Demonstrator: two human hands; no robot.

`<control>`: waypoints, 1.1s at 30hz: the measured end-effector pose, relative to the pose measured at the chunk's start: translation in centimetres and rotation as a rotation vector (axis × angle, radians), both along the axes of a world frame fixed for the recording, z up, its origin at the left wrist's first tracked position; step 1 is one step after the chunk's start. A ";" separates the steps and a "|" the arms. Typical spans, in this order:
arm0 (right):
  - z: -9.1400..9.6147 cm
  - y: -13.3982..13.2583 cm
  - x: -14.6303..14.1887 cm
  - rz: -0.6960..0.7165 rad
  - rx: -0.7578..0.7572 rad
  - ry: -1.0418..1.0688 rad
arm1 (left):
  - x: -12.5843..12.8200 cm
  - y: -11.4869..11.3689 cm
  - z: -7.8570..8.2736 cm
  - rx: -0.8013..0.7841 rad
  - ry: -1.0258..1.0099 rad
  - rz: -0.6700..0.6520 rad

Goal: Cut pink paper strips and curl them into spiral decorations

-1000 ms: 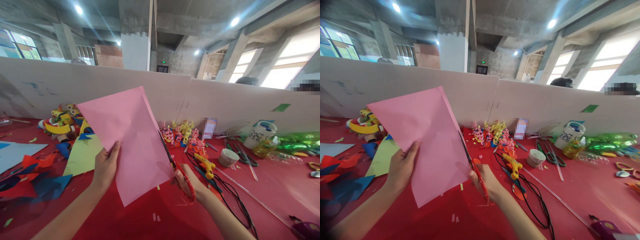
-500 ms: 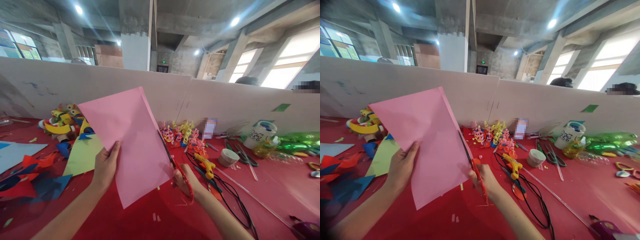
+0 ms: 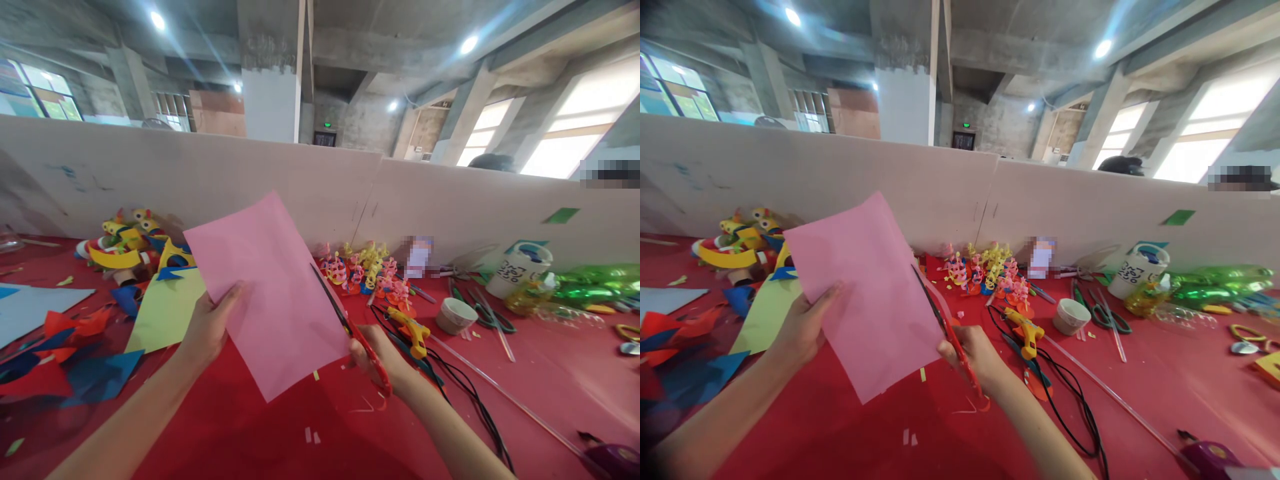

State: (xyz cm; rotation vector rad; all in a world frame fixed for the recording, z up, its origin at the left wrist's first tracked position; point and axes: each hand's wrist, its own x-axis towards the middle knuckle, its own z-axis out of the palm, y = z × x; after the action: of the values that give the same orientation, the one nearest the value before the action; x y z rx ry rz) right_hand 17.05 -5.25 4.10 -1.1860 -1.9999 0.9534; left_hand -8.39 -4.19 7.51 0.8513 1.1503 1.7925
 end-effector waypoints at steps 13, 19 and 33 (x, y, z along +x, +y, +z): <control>1.0 -0.8 0.1 0.089 -0.001 0.021 | -0.4 0.1 -1.1 0.066 0.411 0.068; 0.8 -0.7 -0.1 0.034 0.084 0.012 | 0.2 -0.6 -0.7 0.062 0.523 0.055; -0.9 -0.1 -0.8 -0.055 0.118 0.058 | 0.3 -0.8 -0.7 0.050 0.563 0.066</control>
State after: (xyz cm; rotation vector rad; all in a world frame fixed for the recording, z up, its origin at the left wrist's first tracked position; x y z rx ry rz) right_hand 16.29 -5.35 3.22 -1.1304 -1.9403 0.8221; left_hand -8.10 -4.95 6.76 1.4199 1.4988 1.6848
